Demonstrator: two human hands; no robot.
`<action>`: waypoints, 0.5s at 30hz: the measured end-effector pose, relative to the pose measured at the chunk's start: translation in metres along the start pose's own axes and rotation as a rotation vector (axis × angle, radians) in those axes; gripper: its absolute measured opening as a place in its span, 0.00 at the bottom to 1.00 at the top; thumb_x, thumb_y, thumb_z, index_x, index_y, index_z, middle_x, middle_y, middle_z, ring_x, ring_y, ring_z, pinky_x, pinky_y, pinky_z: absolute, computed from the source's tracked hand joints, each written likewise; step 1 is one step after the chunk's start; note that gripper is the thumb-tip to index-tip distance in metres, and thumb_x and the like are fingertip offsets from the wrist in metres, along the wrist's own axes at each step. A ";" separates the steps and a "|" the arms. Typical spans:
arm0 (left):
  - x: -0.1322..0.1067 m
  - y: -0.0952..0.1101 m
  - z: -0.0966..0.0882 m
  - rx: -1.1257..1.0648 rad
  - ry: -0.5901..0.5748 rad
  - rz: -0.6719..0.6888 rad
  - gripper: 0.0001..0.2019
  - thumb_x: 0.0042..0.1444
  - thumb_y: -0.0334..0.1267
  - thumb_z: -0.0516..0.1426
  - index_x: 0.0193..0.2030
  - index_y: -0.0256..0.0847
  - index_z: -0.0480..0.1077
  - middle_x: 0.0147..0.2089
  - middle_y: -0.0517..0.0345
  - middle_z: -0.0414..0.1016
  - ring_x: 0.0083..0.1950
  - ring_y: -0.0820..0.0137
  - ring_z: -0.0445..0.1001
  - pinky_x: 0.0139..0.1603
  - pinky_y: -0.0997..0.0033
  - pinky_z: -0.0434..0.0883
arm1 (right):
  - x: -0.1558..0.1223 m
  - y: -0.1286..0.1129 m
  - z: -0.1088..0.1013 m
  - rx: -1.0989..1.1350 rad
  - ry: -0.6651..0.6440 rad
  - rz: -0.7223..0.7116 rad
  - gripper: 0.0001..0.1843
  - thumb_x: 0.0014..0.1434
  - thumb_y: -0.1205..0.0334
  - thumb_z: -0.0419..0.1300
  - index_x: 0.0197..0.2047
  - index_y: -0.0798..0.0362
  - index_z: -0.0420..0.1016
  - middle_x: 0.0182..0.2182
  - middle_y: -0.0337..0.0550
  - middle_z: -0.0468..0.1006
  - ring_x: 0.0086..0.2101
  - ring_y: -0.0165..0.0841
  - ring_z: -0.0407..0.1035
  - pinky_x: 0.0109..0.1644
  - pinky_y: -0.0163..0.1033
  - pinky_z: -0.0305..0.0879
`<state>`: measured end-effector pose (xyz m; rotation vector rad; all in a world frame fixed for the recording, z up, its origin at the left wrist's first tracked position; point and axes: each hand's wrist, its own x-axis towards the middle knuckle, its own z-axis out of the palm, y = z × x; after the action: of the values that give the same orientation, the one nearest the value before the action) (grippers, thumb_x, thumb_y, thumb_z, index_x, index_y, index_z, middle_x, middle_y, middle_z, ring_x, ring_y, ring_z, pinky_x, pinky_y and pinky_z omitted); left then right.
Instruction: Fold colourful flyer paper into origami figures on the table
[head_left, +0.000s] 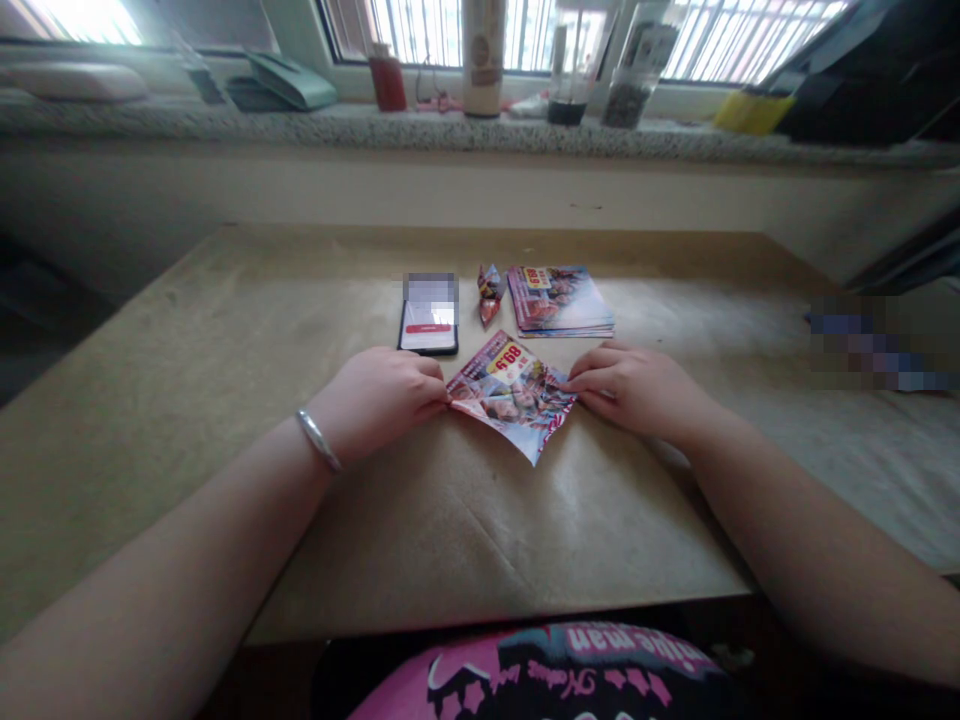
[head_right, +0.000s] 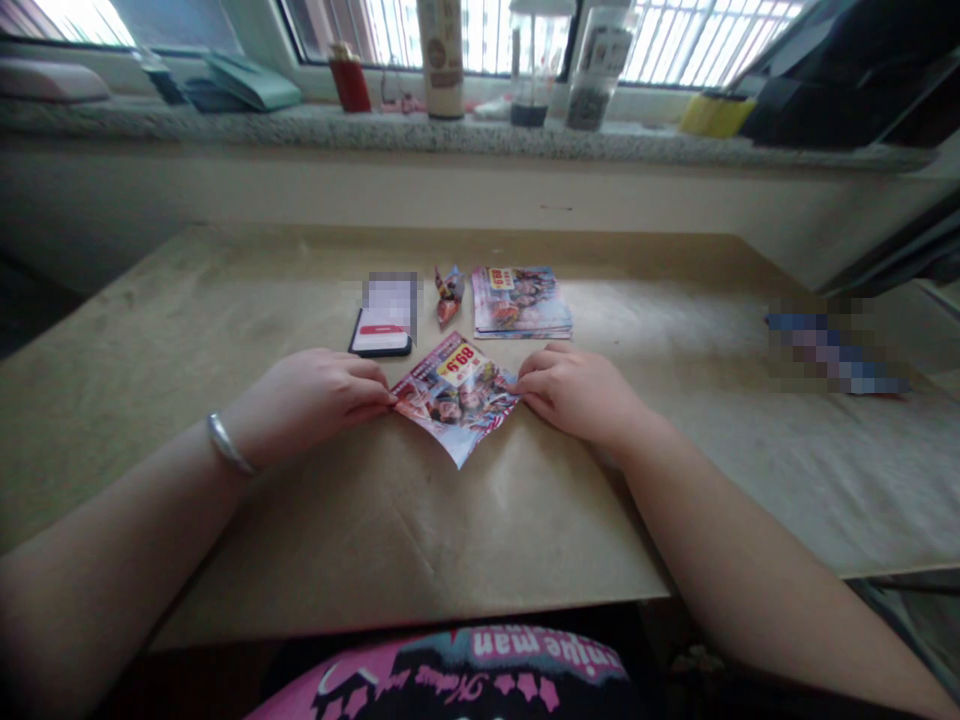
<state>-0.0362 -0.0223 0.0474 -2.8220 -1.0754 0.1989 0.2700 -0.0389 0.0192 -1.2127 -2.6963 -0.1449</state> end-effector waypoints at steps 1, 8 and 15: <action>0.000 -0.001 0.000 -0.004 -0.001 0.003 0.13 0.63 0.41 0.50 0.37 0.46 0.77 0.40 0.59 0.76 0.38 0.70 0.73 0.34 0.71 0.61 | 0.000 0.000 0.000 0.006 0.000 0.005 0.14 0.62 0.61 0.53 0.41 0.46 0.81 0.39 0.42 0.80 0.38 0.34 0.71 0.39 0.37 0.65; 0.000 -0.005 0.003 -0.019 0.042 -0.040 0.12 0.60 0.41 0.52 0.33 0.44 0.76 0.37 0.59 0.76 0.34 0.72 0.72 0.31 0.72 0.60 | -0.001 0.002 -0.001 0.052 -0.031 0.060 0.13 0.61 0.62 0.53 0.37 0.47 0.80 0.37 0.42 0.79 0.38 0.34 0.70 0.36 0.36 0.62; 0.001 -0.003 0.007 -0.080 0.062 -0.136 0.12 0.58 0.41 0.50 0.31 0.42 0.73 0.34 0.58 0.74 0.33 0.70 0.71 0.31 0.72 0.62 | 0.006 0.000 0.011 0.260 -0.038 0.277 0.09 0.58 0.61 0.53 0.33 0.53 0.74 0.32 0.44 0.73 0.30 0.32 0.67 0.33 0.35 0.61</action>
<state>-0.0388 -0.0186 0.0412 -2.7893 -1.2834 0.0568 0.2644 -0.0325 0.0100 -1.4947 -2.4464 0.2602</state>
